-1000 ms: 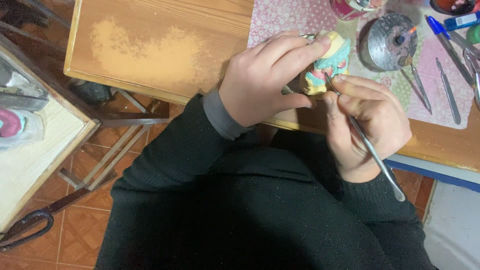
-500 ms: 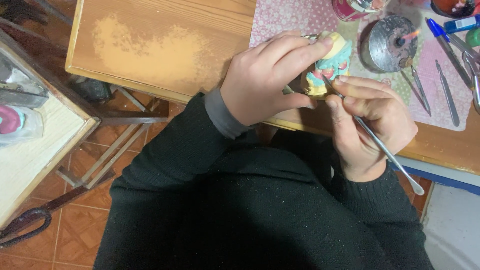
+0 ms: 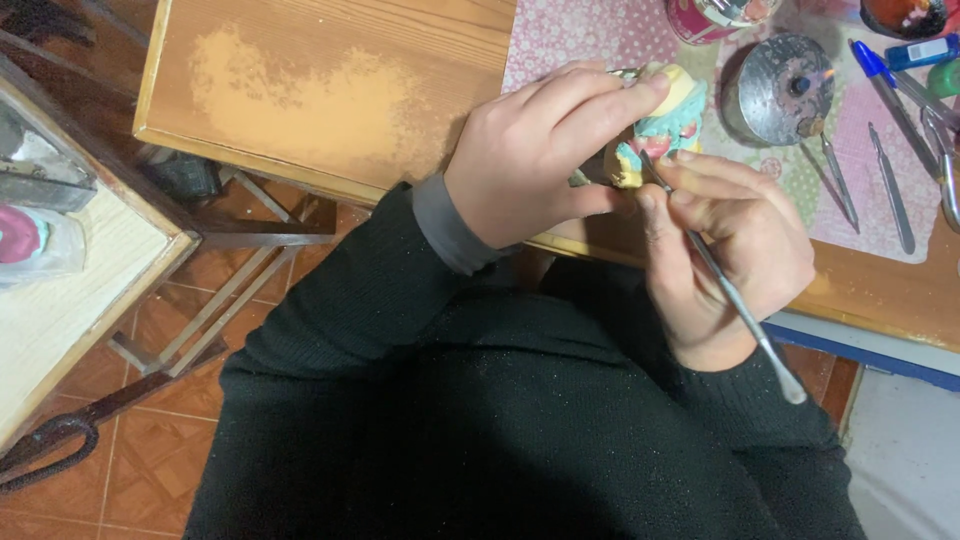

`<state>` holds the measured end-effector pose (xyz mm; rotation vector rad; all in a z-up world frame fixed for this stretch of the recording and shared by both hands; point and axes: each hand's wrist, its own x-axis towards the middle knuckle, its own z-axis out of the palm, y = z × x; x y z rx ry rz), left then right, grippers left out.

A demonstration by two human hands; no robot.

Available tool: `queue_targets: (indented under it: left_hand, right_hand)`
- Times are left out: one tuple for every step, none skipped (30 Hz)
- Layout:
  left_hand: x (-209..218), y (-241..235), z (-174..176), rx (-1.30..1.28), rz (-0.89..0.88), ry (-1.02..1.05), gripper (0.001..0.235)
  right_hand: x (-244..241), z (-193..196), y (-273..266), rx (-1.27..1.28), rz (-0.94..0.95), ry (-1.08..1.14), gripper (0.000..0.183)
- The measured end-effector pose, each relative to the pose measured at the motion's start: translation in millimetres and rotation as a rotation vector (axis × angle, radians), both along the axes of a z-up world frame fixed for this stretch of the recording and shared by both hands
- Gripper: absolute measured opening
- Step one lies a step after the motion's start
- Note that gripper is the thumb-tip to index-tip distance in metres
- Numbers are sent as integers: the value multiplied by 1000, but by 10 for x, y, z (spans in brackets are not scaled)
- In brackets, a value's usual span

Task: Using wax and carving tools to shape a dental prosthesis on a plaster mold within an articulator.

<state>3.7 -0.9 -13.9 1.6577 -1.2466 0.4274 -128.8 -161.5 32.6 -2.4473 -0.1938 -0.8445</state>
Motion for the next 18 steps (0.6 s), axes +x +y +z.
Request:
queue_targets:
  left_hand:
    - [0, 1, -2, 6, 1, -3, 91]
    - [0, 3, -4, 13, 3, -6, 91]
    - [-2, 3, -8, 13, 4, -6, 91]
    - [-2, 2, -12, 9, 4, -11, 91]
    - [-2, 0, -16, 5, 3, -15, 91]
    - [-4, 4, -5, 5, 3, -15, 91]
    - [-6, 7, 6, 5, 0, -16, 91]
    - [-4, 12, 19, 6, -1, -17, 91]
    - [-2, 13, -9, 6, -2, -18, 91]
    - [-1, 11, -37, 20, -4, -7, 91]
    - [2, 11, -65, 34, -7, 3, 91]
    - [11, 17, -56, 34, -5, 1, 91]
    - [20, 21, -47, 31, -10, 3, 91]
    - [24, 16, -40, 27, -18, 5, 92]
    - [26, 15, -22, 26, -18, 3, 92]
    - [28, 18, -4, 13, -22, -3, 92]
    - [29, 20, 12, 1, -25, -9, 93]
    - [26, 19, 14, 2, -27, -7, 93]
  right_hand:
    - [5, 0, 23, -33, -15, -21, 31]
    - [11, -2, 46, -66, -29, -41, 30]
    - [21, 6, 69, -67, -28, -41, 30]
    - [32, 13, 91, -87, -31, -52, 30]
    - [43, 21, 113, -107, -34, -64, 30]
    - [54, 32, 124, -108, -35, -63, 30]
    - [66, 43, 135, -130, -48, -71, 32]
    - [82, 55, 147, -151, -59, -80, 34]
    - [76, 44, 136, -151, -60, -81, 34]
    - [70, 35, 122, -138, -56, -70, 32]
    - [65, 26, 110, -125, -51, -59, 31]
    - [33, -59, 45, -125, -49, -61, 31]
    - [2, -144, -22, 77, -12, -58, 29]
    - [-39, -229, -94, 278, 23, -54, 26]
    - [-44, -242, -109, 277, 23, -56, 26]
    - [-48, -256, -121, 310, 16, -76, 26]
    - [-52, -271, -134, 342, 10, -96, 27]
    - [-49, -266, -126, 344, 8, -95, 27]
